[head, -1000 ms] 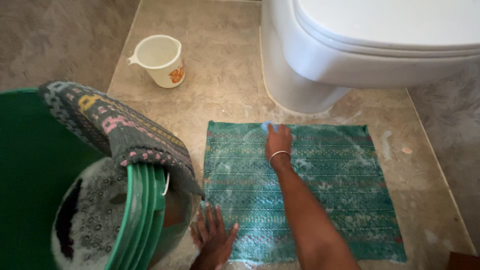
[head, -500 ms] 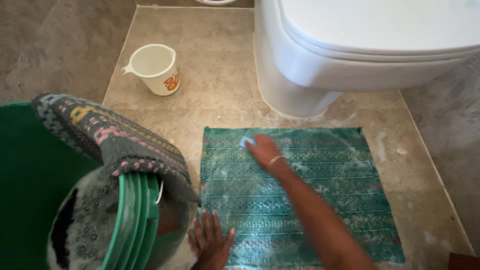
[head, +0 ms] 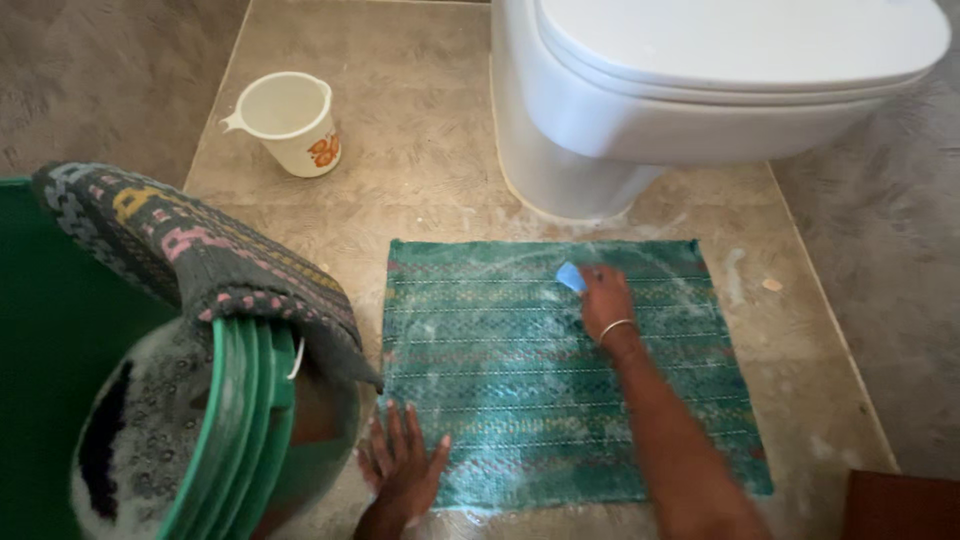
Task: The person scrubs a green striped mat on the bathroom floor using a sponge and soapy water from a green bucket. They rinse their hands under a tap, then continue scrubbing the mat with a blue sponge and later a white cloth.
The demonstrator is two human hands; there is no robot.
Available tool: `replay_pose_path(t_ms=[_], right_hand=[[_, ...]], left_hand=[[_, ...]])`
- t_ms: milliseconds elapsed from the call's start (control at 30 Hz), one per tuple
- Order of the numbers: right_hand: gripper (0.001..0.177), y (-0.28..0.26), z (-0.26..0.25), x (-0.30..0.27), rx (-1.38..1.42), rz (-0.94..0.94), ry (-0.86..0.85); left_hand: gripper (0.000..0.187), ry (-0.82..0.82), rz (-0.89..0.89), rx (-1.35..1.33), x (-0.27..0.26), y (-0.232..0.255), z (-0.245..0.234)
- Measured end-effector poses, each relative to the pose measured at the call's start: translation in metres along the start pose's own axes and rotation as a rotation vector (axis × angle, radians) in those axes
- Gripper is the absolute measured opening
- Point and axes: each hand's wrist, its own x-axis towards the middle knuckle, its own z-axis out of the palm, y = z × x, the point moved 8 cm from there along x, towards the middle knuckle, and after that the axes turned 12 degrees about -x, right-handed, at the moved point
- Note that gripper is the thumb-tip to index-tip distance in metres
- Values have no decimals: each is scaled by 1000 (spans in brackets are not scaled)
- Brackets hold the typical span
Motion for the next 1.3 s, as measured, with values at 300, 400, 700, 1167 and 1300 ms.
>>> replay_pose_path(t_ms=[300,400,700,1167,1300], right_hand=[[39,-91,-30,-53,-20,-89,-26],[36,-99,-38,-61,-38,12,-131],[25,-151,-28,-92,56,-12,-226],[37,-152,-67,-102,-117,42,-302],[42,-87,-78,-108,-144,366,-265]], left_hand=[[94,-35,-9,-42,-4,0,-10],[95,-86,-16,-79,-9,2,-6],[93,-94,10,-177,-17,7,-21],[94,-142,9,-198,-20,13,-27],[93,-65,-18,-100,-17,4,-27]])
